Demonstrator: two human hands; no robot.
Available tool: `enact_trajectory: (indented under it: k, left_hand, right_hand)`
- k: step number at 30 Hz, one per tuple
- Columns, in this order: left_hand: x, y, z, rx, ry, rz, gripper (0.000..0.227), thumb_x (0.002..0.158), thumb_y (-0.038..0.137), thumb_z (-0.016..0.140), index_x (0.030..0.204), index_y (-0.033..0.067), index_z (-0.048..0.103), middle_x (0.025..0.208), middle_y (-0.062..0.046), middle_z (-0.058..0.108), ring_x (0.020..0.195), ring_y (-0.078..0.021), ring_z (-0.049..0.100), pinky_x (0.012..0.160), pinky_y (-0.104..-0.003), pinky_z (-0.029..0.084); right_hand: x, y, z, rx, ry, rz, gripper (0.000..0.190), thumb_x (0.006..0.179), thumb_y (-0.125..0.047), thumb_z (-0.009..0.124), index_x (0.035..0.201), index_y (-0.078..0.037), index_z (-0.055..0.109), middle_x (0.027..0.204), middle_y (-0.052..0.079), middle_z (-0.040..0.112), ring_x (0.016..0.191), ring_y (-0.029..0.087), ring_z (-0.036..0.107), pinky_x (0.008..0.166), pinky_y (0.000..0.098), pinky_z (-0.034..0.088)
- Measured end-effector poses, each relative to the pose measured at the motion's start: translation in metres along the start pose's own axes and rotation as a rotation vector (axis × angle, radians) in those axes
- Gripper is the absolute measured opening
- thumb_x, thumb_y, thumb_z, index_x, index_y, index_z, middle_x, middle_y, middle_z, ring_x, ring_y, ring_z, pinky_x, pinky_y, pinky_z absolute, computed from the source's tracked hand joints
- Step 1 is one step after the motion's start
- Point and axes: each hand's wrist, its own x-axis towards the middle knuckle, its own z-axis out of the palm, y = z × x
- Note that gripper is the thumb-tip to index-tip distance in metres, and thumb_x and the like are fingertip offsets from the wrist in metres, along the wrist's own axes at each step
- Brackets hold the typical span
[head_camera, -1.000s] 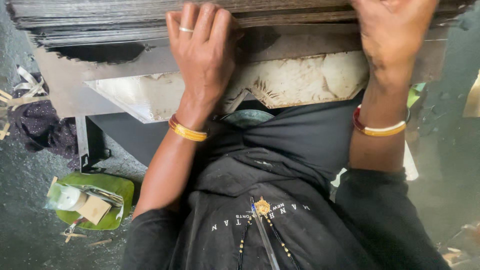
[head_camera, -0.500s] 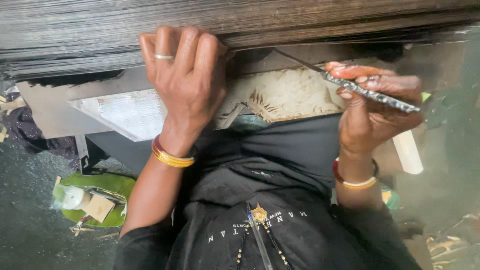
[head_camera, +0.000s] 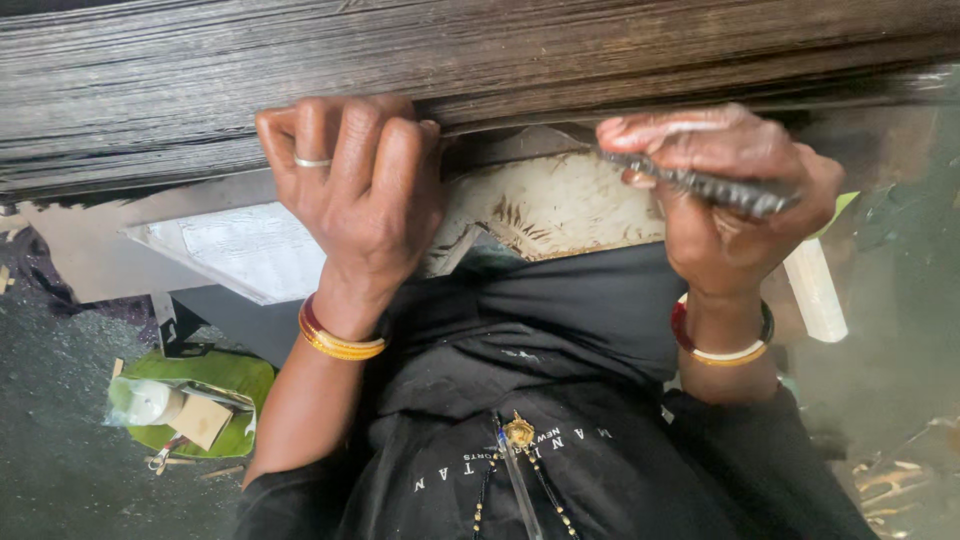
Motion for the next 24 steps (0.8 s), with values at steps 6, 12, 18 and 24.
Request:
enact_trajectory:
  k: [6, 12, 18, 24]
  left_hand:
    - [-0.02, -0.008, 0.012, 0.005, 0.039, 0.052, 0.019, 0.097, 0.001, 0.08, 0.101, 0.0111, 0.065, 0.113, -0.002, 0.058, 0.104, -0.0229, 0.057, 0.094, -0.044, 0.038]
    - [-0.031, -0.018, 0.032, 0.03, 0.143, 0.106, 0.021, 0.096, 0.002, 0.085, 0.104, 0.0138, 0.069, 0.113, -0.001, 0.06, 0.103, -0.0196, 0.059, 0.093, -0.04, 0.039]
    - [-0.029, -0.022, 0.035, 0.048, 0.167, 0.168, 0.021, 0.097, 0.004, 0.083, 0.107, 0.0127, 0.067, 0.115, -0.002, 0.061, 0.104, -0.0201, 0.06, 0.093, -0.04, 0.04]
    - [-0.027, -0.02, 0.034, 0.029, 0.155, 0.159, 0.021, 0.098, 0.005, 0.078, 0.113, 0.013, 0.067, 0.118, -0.002, 0.06, 0.108, -0.0192, 0.059, 0.095, -0.041, 0.041]
  right_hand:
    - [-0.01, -0.012, 0.006, -0.123, -0.084, -0.098, 0.011, 0.1, -0.001, 0.062, 0.092, 0.001, 0.055, 0.092, 0.025, 0.07, 0.09, 0.038, 0.075, 0.081, 0.0497, 0.066]
    - [-0.034, 0.001, 0.006, -0.007, 0.1, -0.018, 0.011, 0.104, 0.002, 0.059, 0.098, -0.002, 0.051, 0.096, 0.025, 0.071, 0.093, 0.035, 0.076, 0.086, 0.051, 0.067]
    - [-0.053, -0.005, 0.005, 0.003, 0.206, 0.114, 0.013, 0.107, 0.01, 0.062, 0.108, 0.001, 0.052, 0.107, 0.026, 0.072, 0.102, 0.034, 0.076, 0.081, 0.0405, 0.065]
    - [-0.042, -0.04, -0.09, -0.122, 0.44, -0.122, 0.017, 0.117, -0.009, 0.051, 0.119, 0.003, 0.064, 0.116, 0.018, 0.073, 0.101, 0.029, 0.075, 0.086, 0.0354, 0.062]
